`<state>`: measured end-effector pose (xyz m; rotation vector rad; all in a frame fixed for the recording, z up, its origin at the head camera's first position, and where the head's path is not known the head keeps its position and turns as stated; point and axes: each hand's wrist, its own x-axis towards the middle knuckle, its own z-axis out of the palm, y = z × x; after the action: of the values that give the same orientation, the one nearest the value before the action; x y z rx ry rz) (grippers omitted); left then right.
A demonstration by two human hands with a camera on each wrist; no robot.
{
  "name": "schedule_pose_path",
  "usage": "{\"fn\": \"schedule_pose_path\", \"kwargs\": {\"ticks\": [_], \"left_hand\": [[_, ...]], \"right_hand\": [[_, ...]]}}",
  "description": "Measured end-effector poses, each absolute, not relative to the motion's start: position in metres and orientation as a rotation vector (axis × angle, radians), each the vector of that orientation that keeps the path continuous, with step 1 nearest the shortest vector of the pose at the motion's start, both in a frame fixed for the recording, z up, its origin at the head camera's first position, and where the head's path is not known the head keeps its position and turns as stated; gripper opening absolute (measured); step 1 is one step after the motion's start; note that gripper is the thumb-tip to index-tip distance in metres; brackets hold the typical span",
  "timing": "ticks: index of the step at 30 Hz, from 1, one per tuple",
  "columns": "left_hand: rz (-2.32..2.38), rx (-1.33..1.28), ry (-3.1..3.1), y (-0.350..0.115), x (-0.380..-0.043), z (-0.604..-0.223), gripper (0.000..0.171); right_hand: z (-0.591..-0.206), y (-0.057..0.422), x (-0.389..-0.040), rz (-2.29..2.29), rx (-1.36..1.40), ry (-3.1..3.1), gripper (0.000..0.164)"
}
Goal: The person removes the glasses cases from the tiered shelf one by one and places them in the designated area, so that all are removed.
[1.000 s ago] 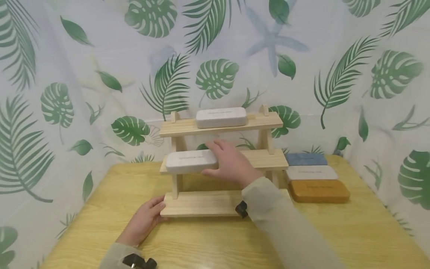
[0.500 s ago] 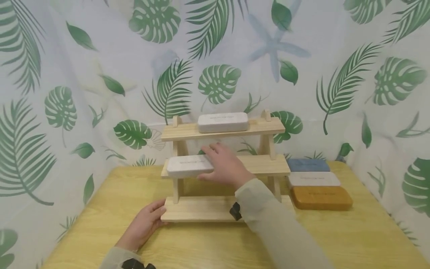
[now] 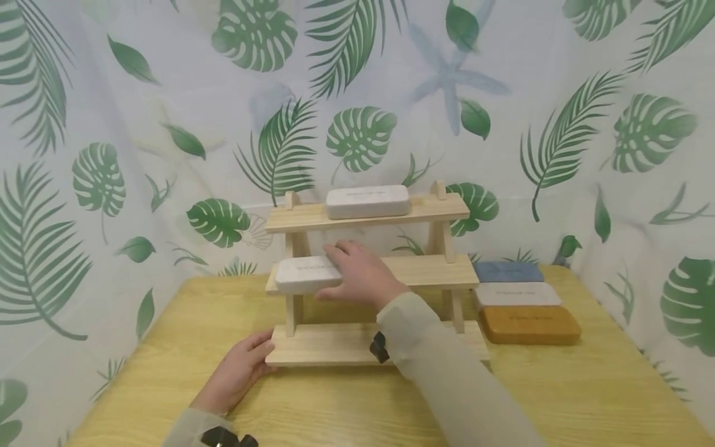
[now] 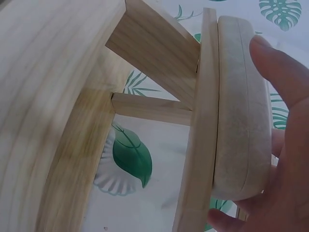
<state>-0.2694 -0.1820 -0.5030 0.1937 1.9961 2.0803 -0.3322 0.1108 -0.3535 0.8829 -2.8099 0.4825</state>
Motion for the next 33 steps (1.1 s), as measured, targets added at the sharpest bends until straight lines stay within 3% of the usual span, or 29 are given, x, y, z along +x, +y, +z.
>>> {"fn": "schedule_pose_path", "kwargs": {"ticks": [20,33], "left_hand": [[2.079,0.203,1.983,-0.184,-0.269,-0.503,0.059],[2.088,0.215,1.987,-0.183,-0.268,-0.506,0.057]], "right_hand": [[-0.367,0.095,-0.338,0.388,0.678,-2.885,0.109],[-0.374,0.09,-0.335,0.272,0.589,-2.829,0.106]]}}
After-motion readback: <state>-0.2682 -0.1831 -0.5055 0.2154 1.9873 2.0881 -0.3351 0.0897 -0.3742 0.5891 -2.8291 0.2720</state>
